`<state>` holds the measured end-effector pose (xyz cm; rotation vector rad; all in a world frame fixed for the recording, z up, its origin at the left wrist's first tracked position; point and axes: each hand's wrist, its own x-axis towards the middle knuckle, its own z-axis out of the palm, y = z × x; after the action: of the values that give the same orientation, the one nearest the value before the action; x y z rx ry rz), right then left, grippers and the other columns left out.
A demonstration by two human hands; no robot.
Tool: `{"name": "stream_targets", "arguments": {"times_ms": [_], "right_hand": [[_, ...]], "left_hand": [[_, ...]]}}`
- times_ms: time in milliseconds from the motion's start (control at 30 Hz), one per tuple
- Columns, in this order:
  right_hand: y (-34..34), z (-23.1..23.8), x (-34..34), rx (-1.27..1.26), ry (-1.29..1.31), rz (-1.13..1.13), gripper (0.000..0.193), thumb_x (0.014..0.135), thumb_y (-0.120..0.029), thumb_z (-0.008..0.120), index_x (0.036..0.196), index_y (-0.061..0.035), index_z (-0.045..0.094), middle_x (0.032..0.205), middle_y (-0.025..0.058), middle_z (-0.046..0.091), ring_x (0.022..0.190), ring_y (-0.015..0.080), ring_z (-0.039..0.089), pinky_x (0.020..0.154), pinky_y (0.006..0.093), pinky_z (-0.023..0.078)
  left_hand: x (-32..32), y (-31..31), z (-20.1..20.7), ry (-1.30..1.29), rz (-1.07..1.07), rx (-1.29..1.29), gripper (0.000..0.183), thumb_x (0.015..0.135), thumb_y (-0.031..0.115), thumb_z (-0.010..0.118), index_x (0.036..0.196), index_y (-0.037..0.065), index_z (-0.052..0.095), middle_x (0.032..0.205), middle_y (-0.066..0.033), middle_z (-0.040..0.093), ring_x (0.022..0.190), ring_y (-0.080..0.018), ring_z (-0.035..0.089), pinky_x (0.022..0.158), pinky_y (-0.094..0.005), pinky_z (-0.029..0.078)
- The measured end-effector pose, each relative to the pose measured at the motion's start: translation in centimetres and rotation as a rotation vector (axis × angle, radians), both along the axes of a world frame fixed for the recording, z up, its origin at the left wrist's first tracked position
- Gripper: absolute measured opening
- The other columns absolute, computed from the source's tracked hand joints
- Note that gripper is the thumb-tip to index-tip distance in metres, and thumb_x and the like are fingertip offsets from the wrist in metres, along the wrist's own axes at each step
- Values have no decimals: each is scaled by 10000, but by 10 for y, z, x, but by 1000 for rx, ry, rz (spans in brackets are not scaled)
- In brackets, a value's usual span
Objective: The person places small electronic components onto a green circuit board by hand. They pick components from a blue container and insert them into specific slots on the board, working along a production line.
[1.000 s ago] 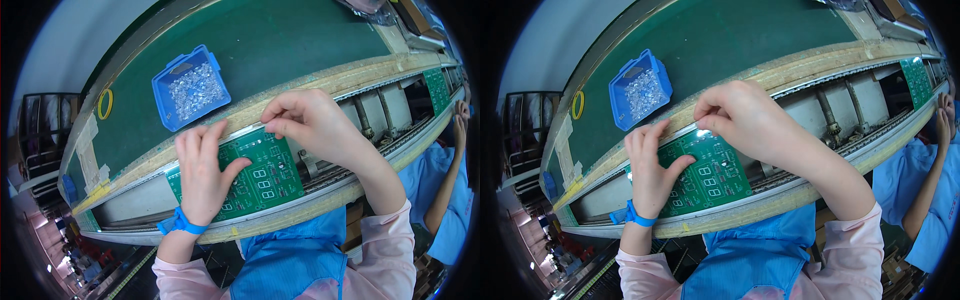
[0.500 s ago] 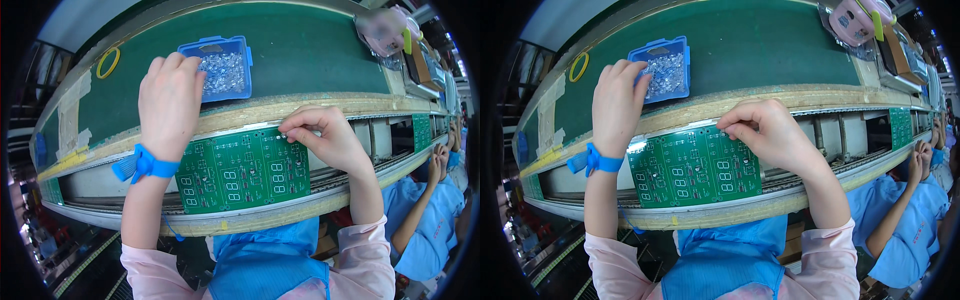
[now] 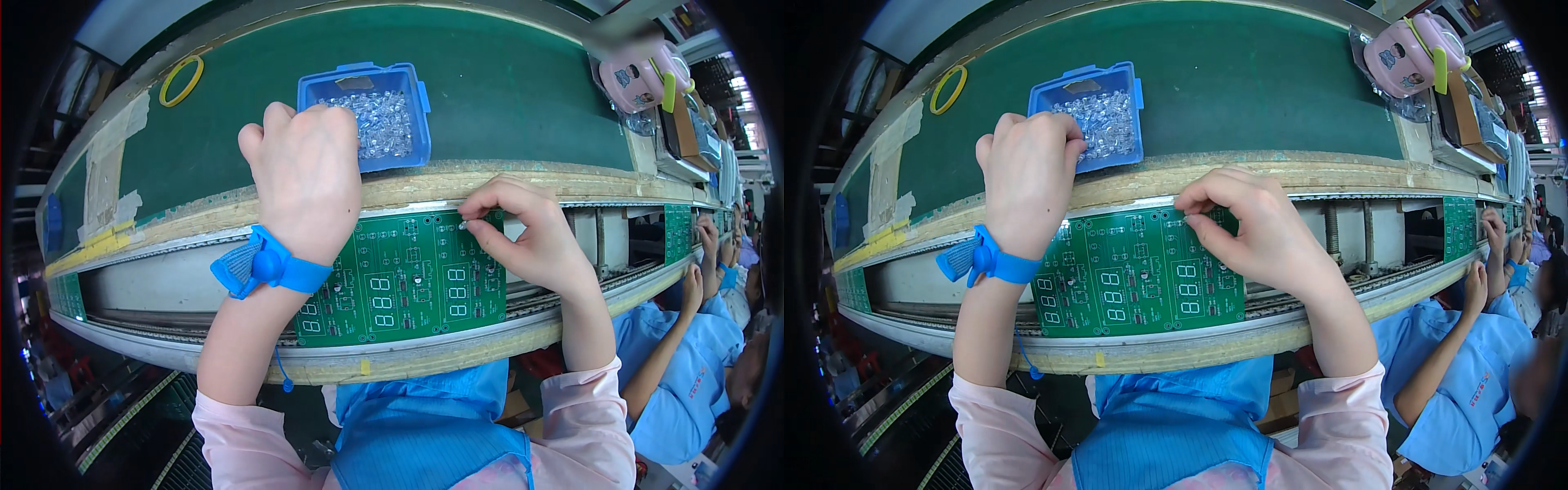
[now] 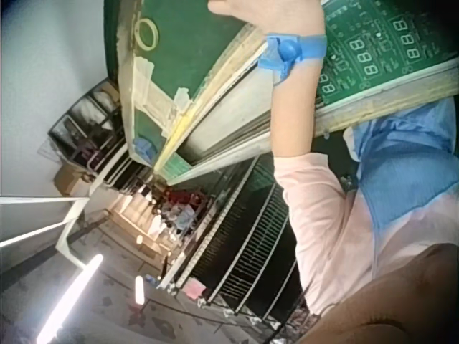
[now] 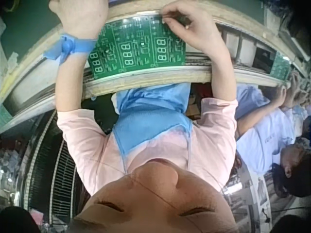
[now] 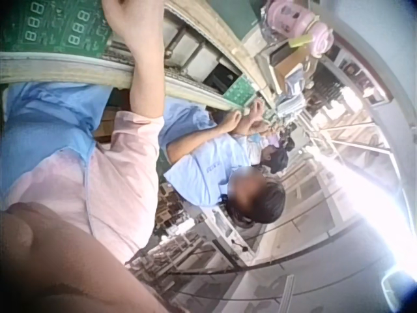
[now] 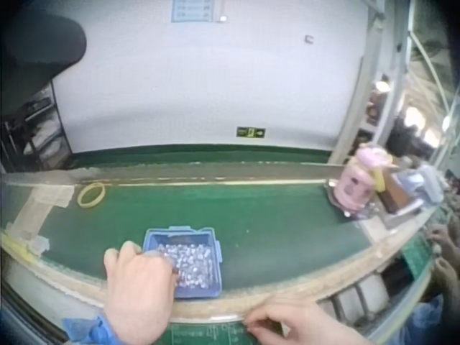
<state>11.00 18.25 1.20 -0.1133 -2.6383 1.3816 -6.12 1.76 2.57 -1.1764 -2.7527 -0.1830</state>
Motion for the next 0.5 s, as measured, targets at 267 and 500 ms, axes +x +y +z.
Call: {"name": "stream_targets", "arguments": {"times_ms": [267,500], "right_hand": [[-8,-8,-6,239,69,41,405,753,48,657,1144,-43,604,830,66,620,844,277,604,742,396,512],[-11,-9,-6,263,76,38,472,750,54,651,1207,-49,592,825,61,619,847,267,606,736,389,518]], "left_hand": [[-4,-3,-12,151,-16,127,117,747,0,608,797,42,705,872,-100,663,971,-306,583,819,-468,366],[-6,-2,-11,162,-1,158,124,864,101,634,928,99,740,963,-53,698,1049,-274,582,882,-452,345]]}}
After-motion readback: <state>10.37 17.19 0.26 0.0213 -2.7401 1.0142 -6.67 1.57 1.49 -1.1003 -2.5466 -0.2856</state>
